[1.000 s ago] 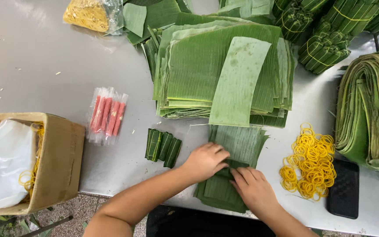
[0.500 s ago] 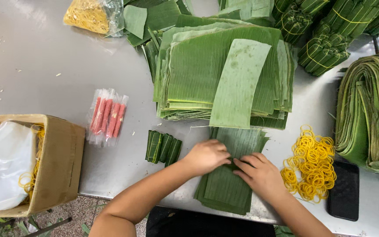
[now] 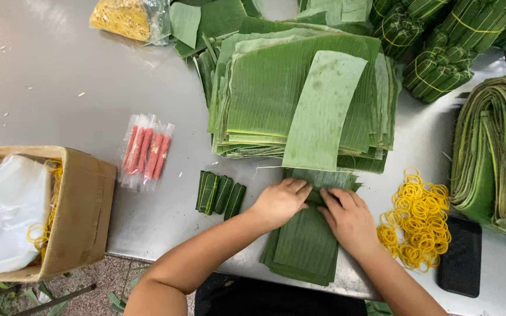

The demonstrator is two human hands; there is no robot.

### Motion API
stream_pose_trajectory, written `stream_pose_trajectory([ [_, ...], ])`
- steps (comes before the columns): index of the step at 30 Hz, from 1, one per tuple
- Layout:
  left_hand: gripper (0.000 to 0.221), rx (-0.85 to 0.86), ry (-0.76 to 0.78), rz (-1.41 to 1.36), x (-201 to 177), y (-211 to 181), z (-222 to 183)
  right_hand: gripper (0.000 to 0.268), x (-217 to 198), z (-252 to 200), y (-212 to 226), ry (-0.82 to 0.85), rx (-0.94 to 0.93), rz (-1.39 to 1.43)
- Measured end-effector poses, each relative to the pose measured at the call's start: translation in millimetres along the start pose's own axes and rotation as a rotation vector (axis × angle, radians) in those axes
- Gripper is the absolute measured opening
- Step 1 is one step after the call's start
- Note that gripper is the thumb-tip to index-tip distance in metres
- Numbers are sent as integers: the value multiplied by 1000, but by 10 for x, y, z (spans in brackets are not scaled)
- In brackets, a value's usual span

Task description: The person wraps small cylindrical snacks in banana leaves and secures each roll with a rubber band.

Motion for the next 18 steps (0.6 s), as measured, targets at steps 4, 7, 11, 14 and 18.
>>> stream_pose_trajectory([
  [4, 42, -19, -109, -7, -131, -38, -49, 38, 84, 31, -140, 67, 46, 89],
  [7, 33, -145, -76, -527, -178, 62, -133, 42, 93, -35, -245, 110, 133, 253],
  [11, 43, -64, -136, -1206, -107, -18, -222, 59, 244, -246, -289, 187, 428, 1022],
  [14, 44, -12, -34, -1552, 36, -179, -272, 60, 416, -257, -119, 157, 496, 1898],
  [18, 35, -38, -41, -1560, 50, -195, -391, 56, 483, -194, 26, 302, 523, 1784],
])
Point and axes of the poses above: each hand's wrist, its own z-axis towards the middle knuckle, its own x-axis out of the palm, y = z × x, the point moved 5 cm from there along z, towards the middle knuckle, and after that the axes turned 13 degrees about y, right-handed, at the moved point
